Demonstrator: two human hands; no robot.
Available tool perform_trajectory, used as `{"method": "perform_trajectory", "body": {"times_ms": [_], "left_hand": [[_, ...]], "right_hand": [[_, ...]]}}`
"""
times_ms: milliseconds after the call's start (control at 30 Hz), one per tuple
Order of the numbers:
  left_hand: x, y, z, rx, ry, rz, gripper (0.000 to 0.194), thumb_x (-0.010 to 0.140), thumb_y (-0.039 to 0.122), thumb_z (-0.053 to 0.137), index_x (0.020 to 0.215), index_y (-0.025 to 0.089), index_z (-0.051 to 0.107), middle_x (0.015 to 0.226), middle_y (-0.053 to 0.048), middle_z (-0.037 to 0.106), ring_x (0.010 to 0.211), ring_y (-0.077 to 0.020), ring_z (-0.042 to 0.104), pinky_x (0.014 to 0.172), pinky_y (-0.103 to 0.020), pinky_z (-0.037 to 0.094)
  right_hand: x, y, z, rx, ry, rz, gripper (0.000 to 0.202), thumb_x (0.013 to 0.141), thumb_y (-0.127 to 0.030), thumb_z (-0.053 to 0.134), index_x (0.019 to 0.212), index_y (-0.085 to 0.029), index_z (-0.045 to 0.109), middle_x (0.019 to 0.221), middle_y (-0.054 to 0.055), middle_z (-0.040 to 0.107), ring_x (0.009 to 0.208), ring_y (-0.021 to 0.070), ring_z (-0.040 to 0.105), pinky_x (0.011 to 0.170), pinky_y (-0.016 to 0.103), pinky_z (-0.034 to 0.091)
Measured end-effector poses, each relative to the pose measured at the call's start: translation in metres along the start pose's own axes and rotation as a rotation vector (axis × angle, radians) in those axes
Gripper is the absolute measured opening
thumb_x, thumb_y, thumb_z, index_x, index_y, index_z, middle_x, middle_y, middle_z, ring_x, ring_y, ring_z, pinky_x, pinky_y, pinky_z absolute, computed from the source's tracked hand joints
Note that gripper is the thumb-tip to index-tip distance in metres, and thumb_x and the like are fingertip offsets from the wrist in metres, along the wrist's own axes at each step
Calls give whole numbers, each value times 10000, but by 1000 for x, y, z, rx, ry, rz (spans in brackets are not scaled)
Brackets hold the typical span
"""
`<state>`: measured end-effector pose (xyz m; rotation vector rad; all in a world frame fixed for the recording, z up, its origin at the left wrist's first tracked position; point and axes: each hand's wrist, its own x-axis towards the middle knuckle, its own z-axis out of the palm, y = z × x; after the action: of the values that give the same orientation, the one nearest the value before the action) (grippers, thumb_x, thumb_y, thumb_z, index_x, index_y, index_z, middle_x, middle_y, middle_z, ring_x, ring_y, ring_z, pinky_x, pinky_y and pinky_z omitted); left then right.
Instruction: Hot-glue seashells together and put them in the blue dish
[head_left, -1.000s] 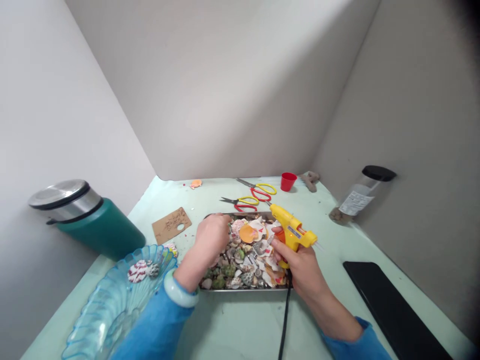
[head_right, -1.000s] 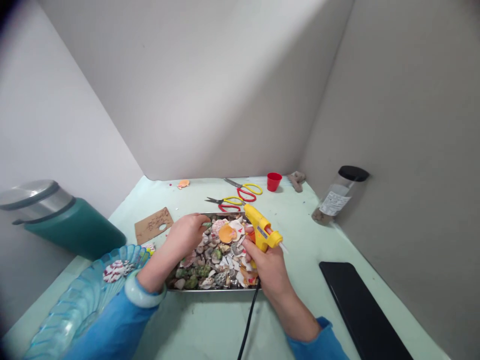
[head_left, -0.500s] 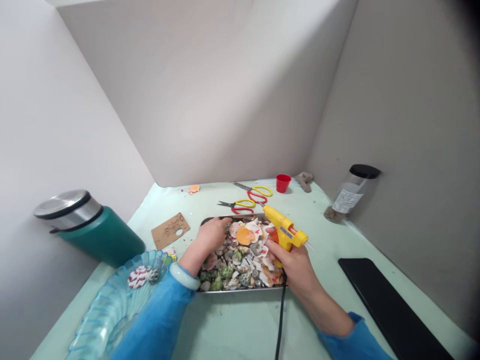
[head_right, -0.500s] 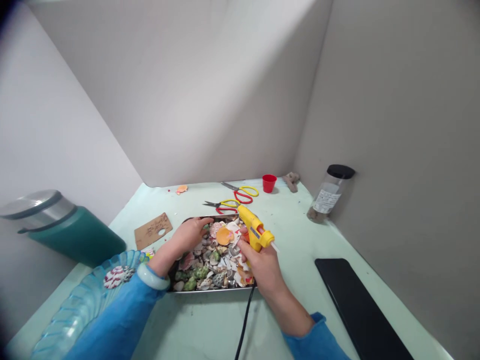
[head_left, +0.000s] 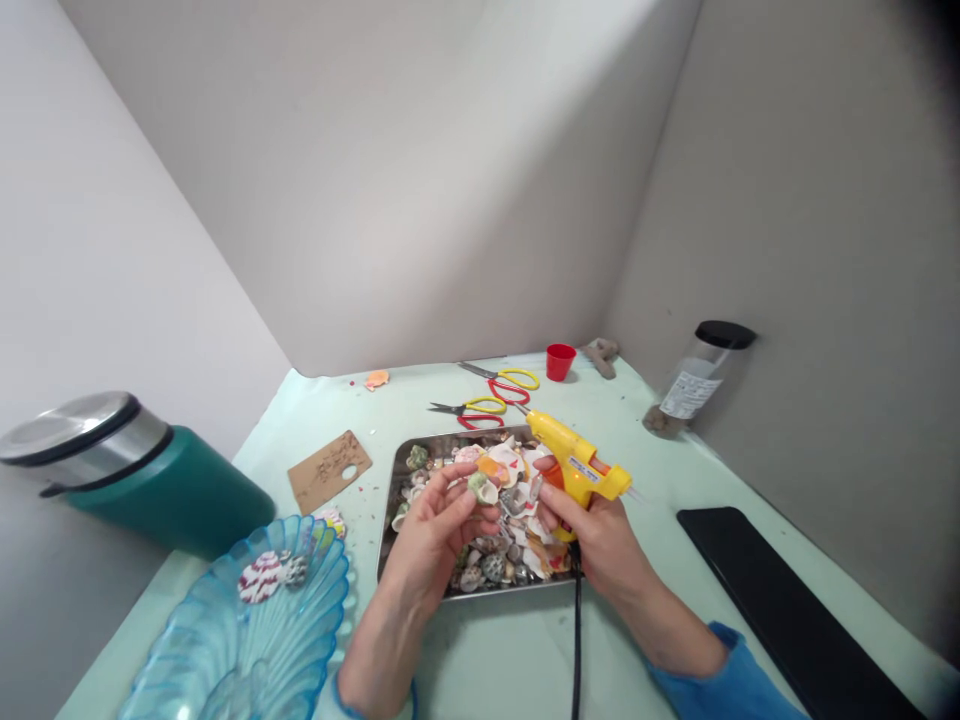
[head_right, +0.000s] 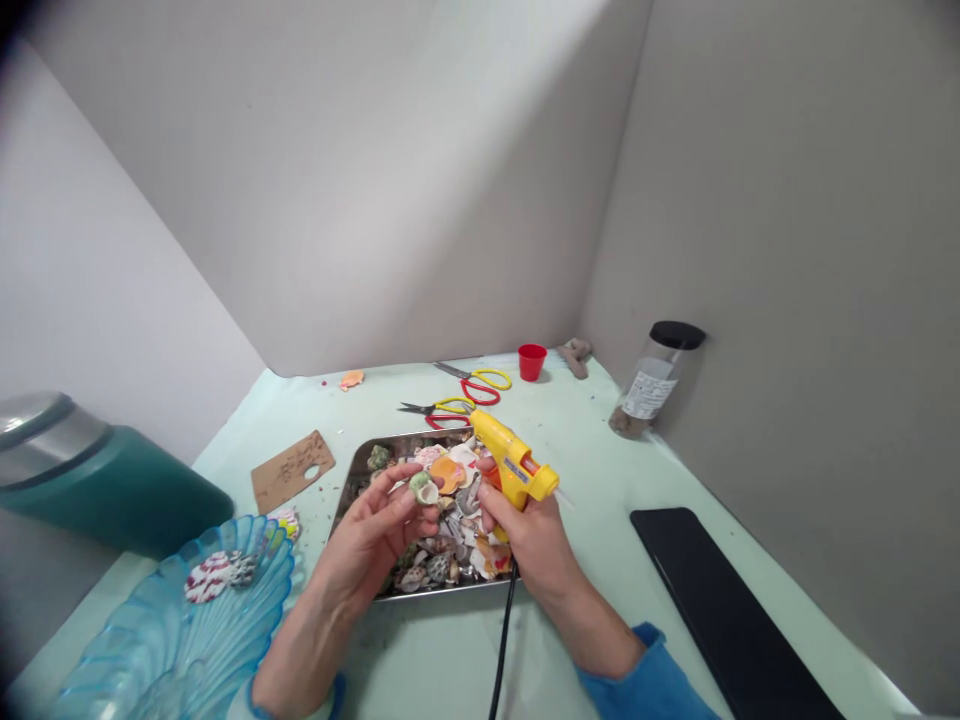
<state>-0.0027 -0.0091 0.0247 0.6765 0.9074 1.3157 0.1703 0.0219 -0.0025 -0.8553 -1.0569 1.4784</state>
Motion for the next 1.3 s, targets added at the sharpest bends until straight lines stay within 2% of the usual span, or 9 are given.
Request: {"method": "perform_trajectory", "body": {"times_ms": [100, 233, 433, 567, 667, 867, 1000, 1167, 1300], "left_hand": [[0, -8, -3, -27, -15, -2, 499, 715, 214, 778, 1186, 178, 619, 867, -38, 651, 696, -134, 630, 620, -255, 515], [-2, -12, -4, -42, -22, -4, 445, 750, 206, 743, 1185, 185, 648, 923, -38, 644, 659, -100, 590, 633, -250, 500], [-5, -12, -5, -106, -16, -57, 398, 788, 271, 714, 1158, 152, 632, 726, -47, 670, 680, -155, 641, 704, -297, 525], [-3, -12, -4, -109, 42, -40, 329, 770, 273, 734, 1064, 161, 638, 814, -50, 685, 693, -149, 658, 689, -280, 532], [-2, -12, -2, -48, 80, -5, 332, 723, 243, 774, 1016, 161, 642, 892, -49, 683, 711, -132, 645, 665, -252, 528], [-3, -15, 1, 98, 115, 22, 374, 683, 276, 800, 1006, 163, 649, 882, -38, 686, 711, -134, 645, 717, -282, 542], [-2, -18, 2, 171, 127, 22, 375, 648, 306, 818, 954, 162, 656, 833, -29, 685, 714, -145, 647, 712, -284, 540], [1, -20, 4, 241, 111, 40, 372, 608, 329, 830, 885, 164, 644, 736, -5, 657, 655, -126, 603, 665, -264, 522], [0, -21, 5, 306, 112, 68, 371, 593, 326, 830, 873, 163, 648, 674, 8, 621, 630, -125, 576, 641, -258, 506]], "right_hand": [[-1, -1, 2, -17, 3, 30, 352, 790, -376, 717, 1039, -177, 566, 528, -78, 510, 487, 86, 448, 475, 212, 371], [-2, -2, 4, -26, 9, 55, 367, 774, -393, 724, 1028, -177, 572, 530, -82, 509, 471, 75, 428, 464, 207, 359], [-3, -4, 6, -86, 22, 116, 423, 761, -432, 717, 1052, -161, 573, 522, -72, 516, 469, 83, 424, 458, 213, 363], [-4, -6, 8, -100, 42, 142, 462, 732, -451, 723, 1050, -153, 572, 503, -75, 506, 449, 86, 407, 437, 219, 362], [-4, -8, 10, -129, 48, 122, 420, 733, -430, 721, 1024, -163, 578, 511, -75, 507, 456, 88, 416, 440, 217, 366], [-4, -6, 11, -216, 91, 89, 324, 728, -393, 718, 953, -182, 621, 541, -60, 518, 484, 99, 448, 470, 229, 398], [-6, 1, 9, -270, 103, 61, 237, 747, -393, 704, 857, -197, 628, 659, -13, 596, 530, 119, 518, 496, 241, 439], [-9, 4, 8, -356, 65, 43, 173, 812, -371, 652, 897, -225, 617, 693, -21, 605, 549, 129, 547, 502, 235, 452], [-10, 3, 10, -350, 64, 19, 162, 817, -348, 661, 902, -228, 595, 741, -17, 619, 586, 136, 577, 538, 241, 482]]}}
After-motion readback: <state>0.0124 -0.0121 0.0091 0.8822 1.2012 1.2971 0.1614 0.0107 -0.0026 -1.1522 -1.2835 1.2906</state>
